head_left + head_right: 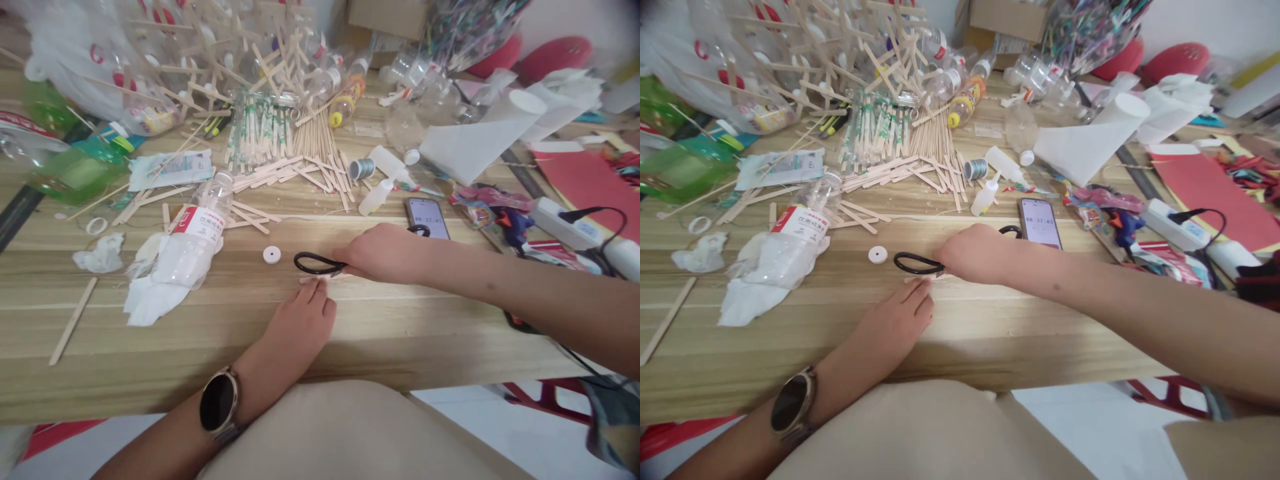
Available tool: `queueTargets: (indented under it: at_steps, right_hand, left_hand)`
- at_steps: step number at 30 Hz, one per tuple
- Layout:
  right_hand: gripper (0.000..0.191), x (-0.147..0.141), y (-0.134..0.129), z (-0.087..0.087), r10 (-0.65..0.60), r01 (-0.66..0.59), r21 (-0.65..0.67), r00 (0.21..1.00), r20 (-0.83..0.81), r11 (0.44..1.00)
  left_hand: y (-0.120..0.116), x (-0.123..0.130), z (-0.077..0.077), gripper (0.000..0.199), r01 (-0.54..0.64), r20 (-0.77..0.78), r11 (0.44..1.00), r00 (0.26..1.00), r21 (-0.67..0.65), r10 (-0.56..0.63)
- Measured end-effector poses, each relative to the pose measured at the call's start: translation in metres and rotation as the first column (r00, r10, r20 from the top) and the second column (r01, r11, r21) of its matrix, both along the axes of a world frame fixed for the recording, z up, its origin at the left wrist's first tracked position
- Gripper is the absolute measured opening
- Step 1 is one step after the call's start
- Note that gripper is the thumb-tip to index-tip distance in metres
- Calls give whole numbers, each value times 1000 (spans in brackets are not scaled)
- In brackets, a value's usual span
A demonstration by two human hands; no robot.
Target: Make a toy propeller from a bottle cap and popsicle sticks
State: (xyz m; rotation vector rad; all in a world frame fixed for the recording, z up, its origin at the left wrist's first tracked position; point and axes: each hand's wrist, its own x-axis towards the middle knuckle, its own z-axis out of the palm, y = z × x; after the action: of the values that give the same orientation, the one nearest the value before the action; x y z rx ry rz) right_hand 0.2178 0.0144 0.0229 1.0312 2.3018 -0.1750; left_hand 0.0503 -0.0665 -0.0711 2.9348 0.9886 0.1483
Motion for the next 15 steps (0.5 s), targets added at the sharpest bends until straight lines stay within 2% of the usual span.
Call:
queueTargets:
  at_steps: [5, 15]
  right_hand:
    - [16, 4, -2, -2, -22, 22, 26, 1000, 5, 999]
    - [18, 1, -3, -5, 11, -11, 46, 1000, -6, 999]
  left_hand:
    - [1, 0, 1, 17, -5, -7, 1000, 1000, -14, 5]
    - [1, 1, 2, 16, -3, -26, 1000, 1000, 0, 3]
